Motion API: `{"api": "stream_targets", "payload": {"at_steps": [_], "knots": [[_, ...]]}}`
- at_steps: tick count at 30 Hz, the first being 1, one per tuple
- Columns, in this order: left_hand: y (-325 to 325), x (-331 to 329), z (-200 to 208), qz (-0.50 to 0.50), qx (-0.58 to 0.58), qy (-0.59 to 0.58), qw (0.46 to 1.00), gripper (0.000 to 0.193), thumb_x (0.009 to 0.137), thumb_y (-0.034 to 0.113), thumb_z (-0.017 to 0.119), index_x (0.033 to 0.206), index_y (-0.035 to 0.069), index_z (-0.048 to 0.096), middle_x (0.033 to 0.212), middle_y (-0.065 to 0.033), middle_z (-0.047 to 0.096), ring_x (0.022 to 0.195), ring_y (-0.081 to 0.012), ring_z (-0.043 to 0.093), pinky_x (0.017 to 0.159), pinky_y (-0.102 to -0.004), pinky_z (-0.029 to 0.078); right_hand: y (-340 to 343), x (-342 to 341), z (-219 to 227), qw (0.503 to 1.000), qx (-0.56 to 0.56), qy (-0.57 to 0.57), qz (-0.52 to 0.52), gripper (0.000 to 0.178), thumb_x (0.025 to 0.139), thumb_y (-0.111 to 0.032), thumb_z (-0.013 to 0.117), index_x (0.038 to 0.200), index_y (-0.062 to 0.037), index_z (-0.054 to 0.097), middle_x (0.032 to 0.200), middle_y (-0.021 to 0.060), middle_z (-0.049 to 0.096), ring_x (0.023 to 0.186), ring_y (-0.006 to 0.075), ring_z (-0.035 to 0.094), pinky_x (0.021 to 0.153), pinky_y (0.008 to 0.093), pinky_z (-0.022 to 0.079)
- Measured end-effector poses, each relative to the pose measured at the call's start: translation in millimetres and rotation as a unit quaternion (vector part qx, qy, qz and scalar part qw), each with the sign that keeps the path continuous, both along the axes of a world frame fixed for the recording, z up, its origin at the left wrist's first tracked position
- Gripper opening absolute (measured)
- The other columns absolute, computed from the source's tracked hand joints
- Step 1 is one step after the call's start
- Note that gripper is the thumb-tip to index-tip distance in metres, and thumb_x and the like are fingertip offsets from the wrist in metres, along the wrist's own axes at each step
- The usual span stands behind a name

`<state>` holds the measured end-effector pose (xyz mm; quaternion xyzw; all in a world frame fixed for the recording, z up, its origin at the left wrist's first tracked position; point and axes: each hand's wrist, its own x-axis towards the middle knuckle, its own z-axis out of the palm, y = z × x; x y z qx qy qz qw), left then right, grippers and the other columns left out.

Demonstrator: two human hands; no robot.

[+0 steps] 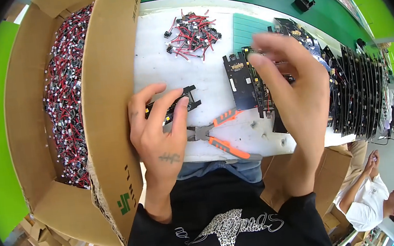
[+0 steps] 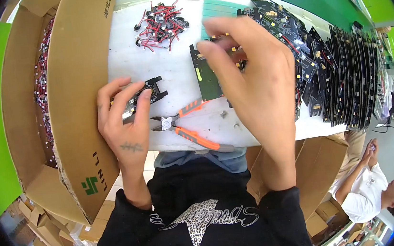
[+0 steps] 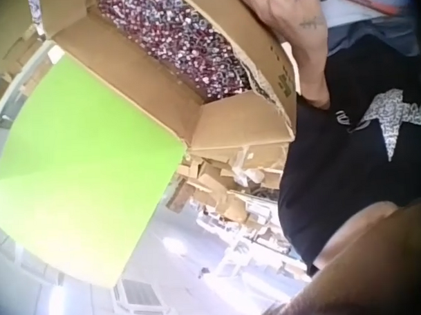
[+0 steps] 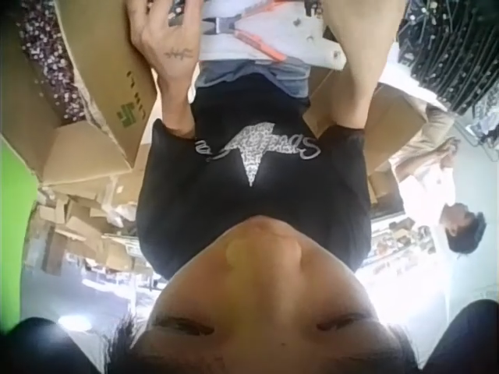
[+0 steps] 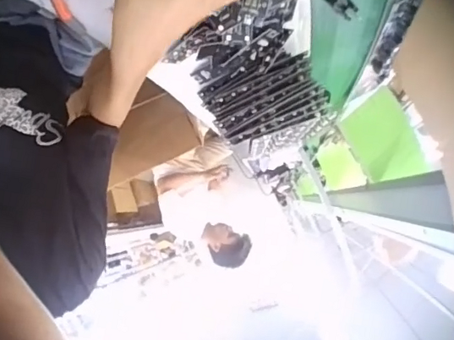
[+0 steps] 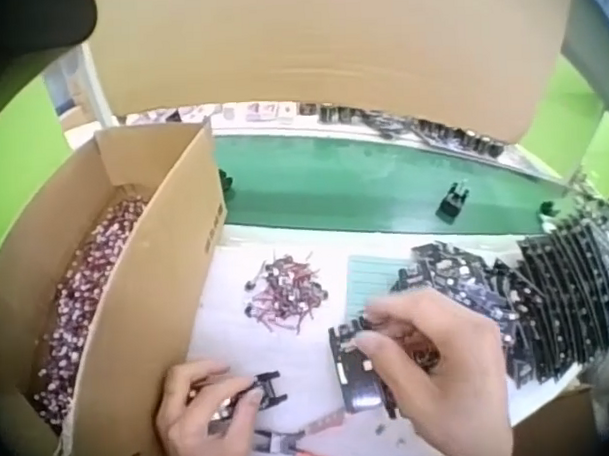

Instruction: The person assembles small electronic components onto a PCB, using pliers and wire cutters to manipulate the wires and components.

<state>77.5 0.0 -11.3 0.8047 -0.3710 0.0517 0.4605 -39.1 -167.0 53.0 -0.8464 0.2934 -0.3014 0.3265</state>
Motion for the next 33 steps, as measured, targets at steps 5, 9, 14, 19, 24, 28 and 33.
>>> {"api": "stream_targets", "payload": {"at_steps": [5,9,14,19,24,28,33], "knots": [[3,2,15,-0.044,0.099,-0.022,0.994,0.024,0.078,0.007,0.077,0.100,0.002,0.072,0.112,-0.0119,0.060,0.099,-0.0310,0.058,0.086,-0.0401,0.047,13,-30,-2,0.961,-0.178,0.199,0.073,0.032,0.073,-0.001,0.074,0.104,-0.0032,0.068,0.111,0.0125,0.063,0.104,0.0308,0.060,0.087,0.0383,0.049],[6,1,17,-0.045,0.104,-0.030,0.993,0.025,0.078,0.010,0.077,0.102,0.002,0.071,0.112,-0.0133,0.059,0.102,-0.0325,0.057,0.089,-0.0414,0.046,18,-34,-2,0.924,-0.218,0.275,0.150,0.045,0.068,0.003,0.072,0.112,-0.0066,0.066,0.139,0.0128,0.052,0.130,0.0371,0.046,0.102,0.0470,0.042],[10,-6,20,-0.047,0.131,-0.023,0.990,0.034,0.078,0.012,0.078,0.109,0.003,0.069,0.117,-0.0147,0.056,0.107,-0.0335,0.054,0.092,-0.0425,0.045,5,-39,-13,0.909,-0.281,0.271,0.148,0.034,0.071,-0.005,0.076,0.104,-0.0076,0.070,0.136,0.0088,0.056,0.134,0.0339,0.044,0.103,0.0475,0.040],[21,-13,24,-0.071,0.176,-0.015,0.982,0.046,0.079,0.013,0.078,0.121,0.003,0.064,0.119,-0.0160,0.052,0.110,-0.0351,0.051,0.094,-0.0431,0.043,9,-34,-8,0.914,-0.258,0.267,0.161,0.035,0.073,-0.005,0.075,0.107,-0.0073,0.069,0.136,0.0070,0.058,0.135,0.0343,0.044,0.108,0.0496,0.037],[27,-18,13,-0.056,0.160,0.002,0.986,0.046,0.084,0.007,0.072,0.127,-0.001,0.059,0.114,-0.0159,0.053,0.104,-0.0341,0.052,0.091,-0.0424,0.043,10,-32,-16,0.906,-0.266,0.257,0.204,0.031,0.077,-0.011,0.070,0.107,-0.0041,0.066,0.129,0.0102,0.060,0.133,0.0346,0.045,0.111,0.0529,0.033],[26,-19,5,-0.030,0.115,0.007,0.993,0.044,0.089,-0.001,0.063,0.132,-0.003,0.056,0.104,-0.0146,0.055,0.094,-0.0313,0.053,0.085,-0.0404,0.044,12,-32,-16,0.916,-0.252,0.235,0.204,0.034,0.077,-0.015,0.073,0.108,-0.0035,0.066,0.125,0.0108,0.061,0.128,0.0335,0.049,0.106,0.0495,0.038],[12,-16,10,-0.001,0.054,0.009,0.999,0.042,0.091,-0.002,0.058,0.133,-0.002,0.056,0.101,-0.0146,0.054,0.091,-0.0294,0.054,0.079,-0.0383,0.044,23,-14,-21,0.936,-0.257,0.222,0.089,0.039,0.075,-0.025,0.079,0.104,-0.0038,0.065,0.107,0.0079,0.061,0.104,0.0277,0.054,0.084,0.0405,0.042]]}}
